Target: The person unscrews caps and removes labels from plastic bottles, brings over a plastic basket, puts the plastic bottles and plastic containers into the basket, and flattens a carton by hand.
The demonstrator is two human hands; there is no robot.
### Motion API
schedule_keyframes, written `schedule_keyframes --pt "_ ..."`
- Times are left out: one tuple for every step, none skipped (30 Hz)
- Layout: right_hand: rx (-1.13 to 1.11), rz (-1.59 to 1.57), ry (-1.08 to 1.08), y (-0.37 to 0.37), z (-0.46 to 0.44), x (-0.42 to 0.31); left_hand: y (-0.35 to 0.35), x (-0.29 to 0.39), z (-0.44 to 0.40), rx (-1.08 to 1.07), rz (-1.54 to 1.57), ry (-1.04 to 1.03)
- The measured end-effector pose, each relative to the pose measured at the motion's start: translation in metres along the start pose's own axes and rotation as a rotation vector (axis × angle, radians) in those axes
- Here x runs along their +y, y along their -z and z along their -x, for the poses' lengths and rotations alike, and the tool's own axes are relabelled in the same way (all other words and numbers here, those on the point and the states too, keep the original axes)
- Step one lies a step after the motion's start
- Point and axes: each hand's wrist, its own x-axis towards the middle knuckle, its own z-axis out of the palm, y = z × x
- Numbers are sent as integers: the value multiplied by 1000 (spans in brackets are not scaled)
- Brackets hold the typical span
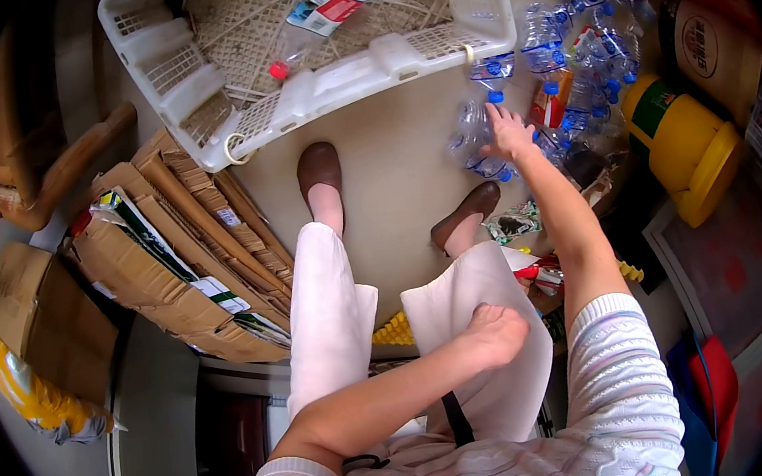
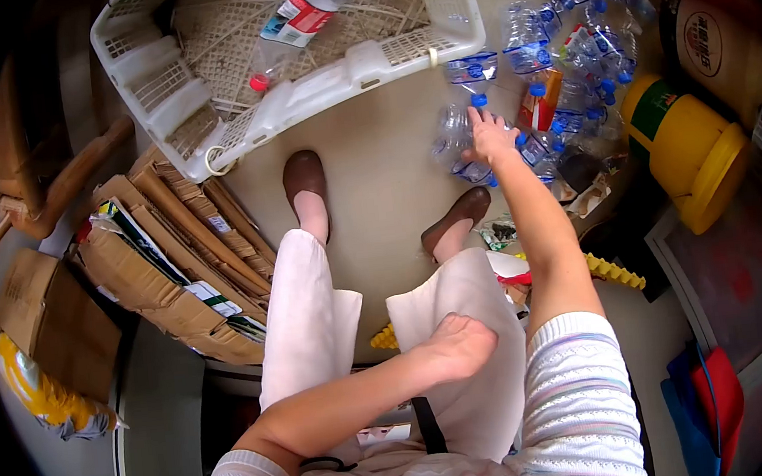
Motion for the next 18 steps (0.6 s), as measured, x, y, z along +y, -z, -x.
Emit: schedule_keyframes --pt "39 36 -48 -7 1 -9 2 0 0 -37 21 21" --pt "94 29 -27 -11 0 -17 5 -1 0 -73 43 41" --pt "128 10 -15 -20 -10 -16 5 -2 1 -42 52 46" --pt "159 -6 -6 -30 -21 -10 4 -3 3 -12 61 48" --pt "189 -20 -1 -43 -30 -4 2 -3 3 16 71 45" --pt "300 -32 33 -41 -24 -2 1 -3 3 11 54 37" --pt "251 -56 63 -37 -18 2 0 -3 2 6 33 23" --pt "206 -77 92 -30 -12 7 0 -1 1 5 11 6" --pt "165 -96 124 -18 -6 11 1 -1 0 5 7 5" --pt "166 -209 234 8 23 6 1 -1 -2 7 1 6" --pt "53 -567 312 23 39 7 2 -2 -3 10 -3 9" --pt "-67 -927 384 38 54 8 2 -3 -5 33 0 3" --pt "-118 -1138 361 66 77 -1 1 -3 -7 53 4 -2" --pt "-111 -1372 378 93 96 -12 1 -3 -8 71 8 -8" --pt "-75 -1427 438 107 97 -14 1 -2 -9 79 4 -13" --pt "3 -1457 541 123 96 -22 1 0 -9 86 1 -17" --pt "54 -1555 579 138 92 -33 1 0 -10 92 -2 -19" --pt "131 -1635 593 150 84 -48 1 0 -10 87 -12 -31"
